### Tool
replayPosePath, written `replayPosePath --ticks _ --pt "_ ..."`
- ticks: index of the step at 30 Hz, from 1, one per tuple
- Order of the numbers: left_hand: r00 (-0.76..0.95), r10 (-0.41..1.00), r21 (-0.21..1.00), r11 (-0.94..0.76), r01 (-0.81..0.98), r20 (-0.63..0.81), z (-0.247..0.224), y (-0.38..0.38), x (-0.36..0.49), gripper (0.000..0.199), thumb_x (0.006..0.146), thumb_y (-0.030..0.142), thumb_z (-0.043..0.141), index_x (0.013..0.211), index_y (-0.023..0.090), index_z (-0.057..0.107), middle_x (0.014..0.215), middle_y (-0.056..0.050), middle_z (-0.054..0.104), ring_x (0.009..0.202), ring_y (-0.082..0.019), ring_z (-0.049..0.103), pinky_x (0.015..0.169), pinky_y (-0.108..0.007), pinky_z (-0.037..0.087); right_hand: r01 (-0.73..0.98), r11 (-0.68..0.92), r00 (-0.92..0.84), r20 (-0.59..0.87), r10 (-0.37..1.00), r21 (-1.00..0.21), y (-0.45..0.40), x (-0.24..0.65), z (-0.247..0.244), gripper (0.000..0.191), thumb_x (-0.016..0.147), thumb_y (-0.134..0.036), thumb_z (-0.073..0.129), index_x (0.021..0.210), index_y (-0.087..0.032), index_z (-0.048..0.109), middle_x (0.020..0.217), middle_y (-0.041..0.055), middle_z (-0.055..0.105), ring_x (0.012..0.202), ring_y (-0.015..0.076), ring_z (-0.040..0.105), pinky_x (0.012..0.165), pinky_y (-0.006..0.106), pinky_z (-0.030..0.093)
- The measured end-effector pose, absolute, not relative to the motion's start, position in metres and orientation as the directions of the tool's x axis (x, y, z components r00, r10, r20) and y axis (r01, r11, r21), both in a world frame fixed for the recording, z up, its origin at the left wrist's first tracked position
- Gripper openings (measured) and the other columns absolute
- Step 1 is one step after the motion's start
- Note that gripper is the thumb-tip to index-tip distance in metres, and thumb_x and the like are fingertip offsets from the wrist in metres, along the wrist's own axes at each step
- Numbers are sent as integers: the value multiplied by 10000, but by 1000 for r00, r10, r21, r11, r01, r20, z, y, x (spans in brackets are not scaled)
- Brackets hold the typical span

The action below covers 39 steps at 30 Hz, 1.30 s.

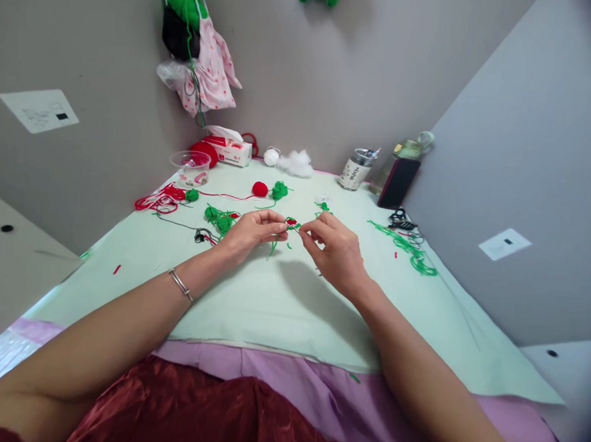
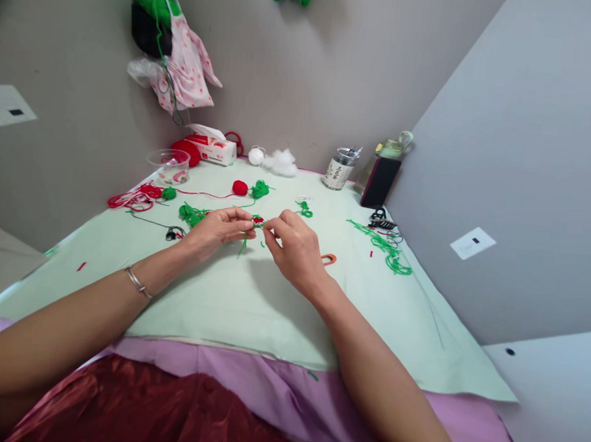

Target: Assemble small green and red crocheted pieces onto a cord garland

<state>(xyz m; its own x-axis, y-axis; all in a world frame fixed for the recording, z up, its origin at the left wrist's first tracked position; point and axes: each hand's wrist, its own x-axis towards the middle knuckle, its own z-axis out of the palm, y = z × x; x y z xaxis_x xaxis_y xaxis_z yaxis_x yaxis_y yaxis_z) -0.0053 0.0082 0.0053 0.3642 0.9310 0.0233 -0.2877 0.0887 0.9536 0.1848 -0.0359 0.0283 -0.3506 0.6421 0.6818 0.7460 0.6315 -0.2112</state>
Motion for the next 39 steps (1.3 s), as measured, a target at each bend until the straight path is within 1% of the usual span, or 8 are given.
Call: replayPosePath --ticks 10,17,24,26,29,31,35,39 --pt "360 932 964 71 -258 28 6 5 -4 272 681 297 830 813 177 624 776 14 659 788 -170 678 929 -416 486 759 612 -365 633 682 -221 -35 185 27 166 917 -129 525 793 -191 616 721 5 512 632 133 469 614 262 359" --pt "378 925 961 77 -266 31 3 5 -2 313 673 297 838 821 170 594 782 15 653 766 -160 689 917 -401 500 776 599 -367 629 685 -198 -36 183 24 180 920 -133 516 774 -196 601 725 15 524 648 145 479 625 271 359" --pt "370 927 967 34 -253 64 2 5 -1 306 741 396 790 781 161 598 756 5 649 765 -163 684 902 -408 520 771 615 -406 613 677 -169 -36 181 25 212 933 -122 480 773 -203 593 741 27 526 675 156 483 623 276 348" --pt "368 927 969 27 -247 68 1 6 -2 295 733 383 797 825 167 619 759 2 664 759 -167 686 893 -405 519 768 620 -418 608 674 -159 -36 181 24 211 933 -119 478 778 -202 595 738 27 523 683 158 483 625 277 346" --pt "377 923 970 21 -242 74 0 6 -2 281 731 362 791 891 170 662 827 -14 685 785 -168 682 896 -388 508 773 617 -423 602 677 -150 -34 181 23 199 930 -119 483 789 -200 597 746 26 526 689 160 484 630 279 345" --pt "371 925 973 0 -229 87 1 5 -2 248 734 339 782 882 172 675 856 -14 677 800 -160 672 887 -364 501 779 611 -421 602 678 -143 -34 182 21 187 924 -115 492 791 -197 595 747 26 528 686 160 482 633 279 345" --pt "345 932 978 -39 -207 110 2 4 -2 194 726 275 764 852 179 652 829 7 646 778 -141 652 835 -320 494 800 586 -404 606 686 -131 -32 183 19 182 915 -111 498 775 -197 576 751 29 532 688 162 478 629 280 342" --pt "343 932 971 -34 -237 116 0 3 0 201 706 226 752 838 182 607 811 24 630 744 -130 648 814 -316 493 809 570 -385 602 699 -144 -32 183 18 181 903 -99 493 771 -203 561 757 30 539 695 165 486 628 280 342"
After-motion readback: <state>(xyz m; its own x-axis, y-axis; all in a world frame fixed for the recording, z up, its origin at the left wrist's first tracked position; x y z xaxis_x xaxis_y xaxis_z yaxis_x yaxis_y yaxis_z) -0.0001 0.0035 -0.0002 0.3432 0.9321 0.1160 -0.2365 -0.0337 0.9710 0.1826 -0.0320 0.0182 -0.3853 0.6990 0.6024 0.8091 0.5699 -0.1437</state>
